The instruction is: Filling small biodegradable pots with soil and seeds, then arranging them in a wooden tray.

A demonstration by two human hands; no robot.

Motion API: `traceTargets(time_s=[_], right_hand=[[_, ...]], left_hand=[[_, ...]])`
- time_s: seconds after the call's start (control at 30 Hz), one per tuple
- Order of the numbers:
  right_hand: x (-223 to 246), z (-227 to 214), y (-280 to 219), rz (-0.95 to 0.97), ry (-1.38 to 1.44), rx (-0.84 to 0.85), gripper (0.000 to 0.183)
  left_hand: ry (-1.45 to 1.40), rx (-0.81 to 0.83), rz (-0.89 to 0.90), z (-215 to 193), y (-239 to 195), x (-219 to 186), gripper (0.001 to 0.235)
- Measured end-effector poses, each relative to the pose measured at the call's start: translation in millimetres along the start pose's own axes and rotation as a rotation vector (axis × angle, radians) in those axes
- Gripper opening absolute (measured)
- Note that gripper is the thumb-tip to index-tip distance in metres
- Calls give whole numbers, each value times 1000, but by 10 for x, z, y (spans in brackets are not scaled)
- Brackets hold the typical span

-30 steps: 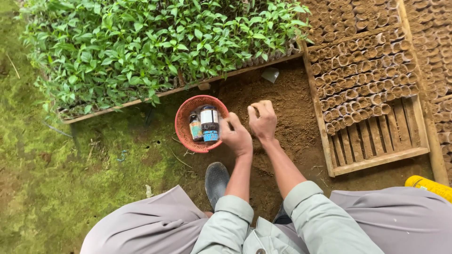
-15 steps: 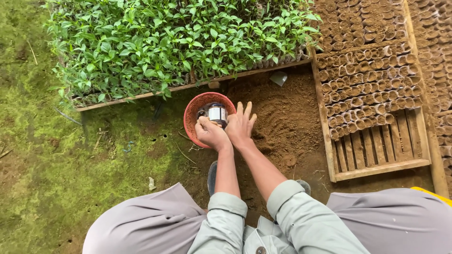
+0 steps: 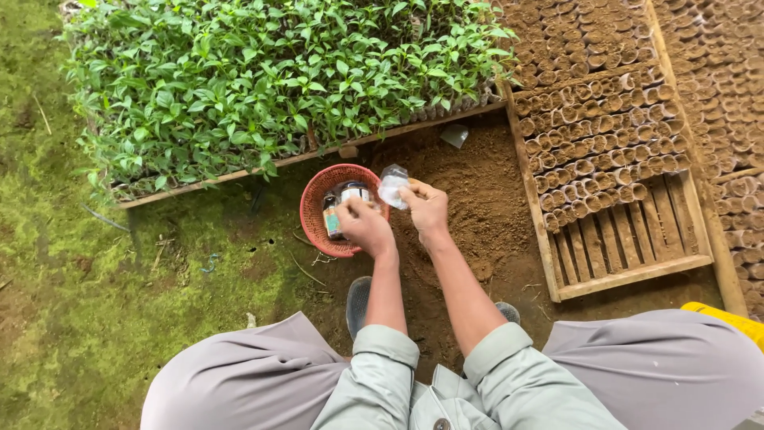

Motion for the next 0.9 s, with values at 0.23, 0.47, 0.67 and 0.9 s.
traceTargets(time_s=[0.23, 0.47, 0.67, 0.9], right_hand=[[44, -346, 27, 146, 158, -29, 8], [16, -465, 100, 146, 202, -13, 10], [58, -352, 90, 167, 213, -4, 10], [-31, -161, 153, 189, 186, 5, 9]], left_hand=[[120, 409, -19, 548, -572, -17, 45], [-123, 459, -180, 601, -636, 104, 41], [10, 330, 118, 483, -539, -144, 19], [249, 180, 506, 162, 16, 117, 18]])
Point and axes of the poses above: each hand's wrist, its own y-axis towards the middle knuckle, its own z-axis out of the palm, x = y × z, the point moved 8 cm from there along y, towards the middle knuckle, and after that the axes turned 15 degrees about -y, right-handed, at the moved point
